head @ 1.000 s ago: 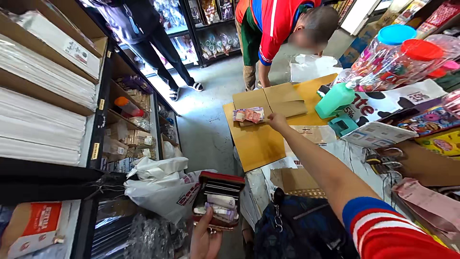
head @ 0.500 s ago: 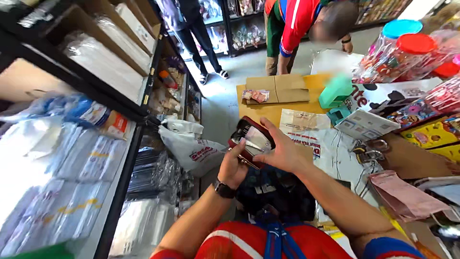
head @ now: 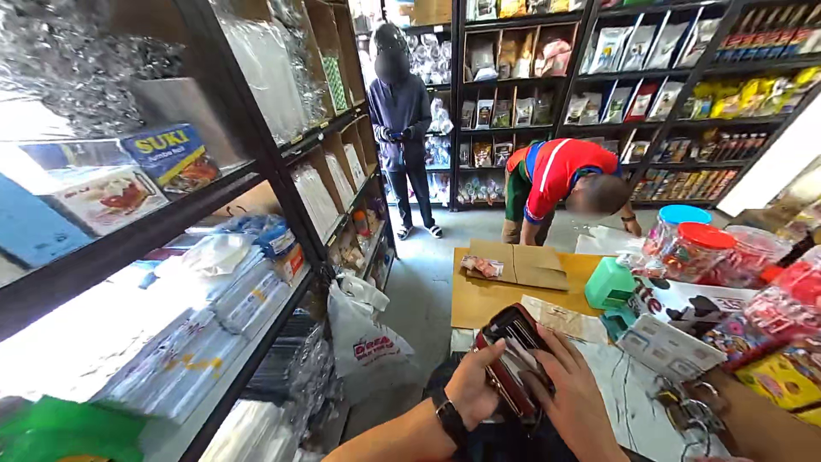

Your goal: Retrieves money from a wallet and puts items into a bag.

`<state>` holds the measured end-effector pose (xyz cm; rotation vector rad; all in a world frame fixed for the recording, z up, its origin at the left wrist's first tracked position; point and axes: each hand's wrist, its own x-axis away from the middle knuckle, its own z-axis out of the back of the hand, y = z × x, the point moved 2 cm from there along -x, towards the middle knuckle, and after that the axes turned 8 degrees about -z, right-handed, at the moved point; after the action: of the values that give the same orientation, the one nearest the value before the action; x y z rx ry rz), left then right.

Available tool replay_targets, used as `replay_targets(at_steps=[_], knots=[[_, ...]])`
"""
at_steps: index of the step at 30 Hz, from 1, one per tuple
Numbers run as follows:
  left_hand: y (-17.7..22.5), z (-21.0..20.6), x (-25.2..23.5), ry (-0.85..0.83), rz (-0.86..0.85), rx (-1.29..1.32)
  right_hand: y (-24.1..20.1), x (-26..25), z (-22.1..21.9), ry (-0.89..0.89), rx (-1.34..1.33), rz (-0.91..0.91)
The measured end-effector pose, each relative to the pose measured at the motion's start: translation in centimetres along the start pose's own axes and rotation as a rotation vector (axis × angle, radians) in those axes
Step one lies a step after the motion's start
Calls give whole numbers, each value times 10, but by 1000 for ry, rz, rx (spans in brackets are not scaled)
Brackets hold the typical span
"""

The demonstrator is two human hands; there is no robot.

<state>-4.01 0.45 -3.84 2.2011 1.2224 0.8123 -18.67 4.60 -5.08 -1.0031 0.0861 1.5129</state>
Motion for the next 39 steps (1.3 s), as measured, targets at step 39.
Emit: replay_targets(at_steps=[39], knots=[[10, 115, 14, -208, -72, 40, -87, -41, -64, -621, -209, -273]])
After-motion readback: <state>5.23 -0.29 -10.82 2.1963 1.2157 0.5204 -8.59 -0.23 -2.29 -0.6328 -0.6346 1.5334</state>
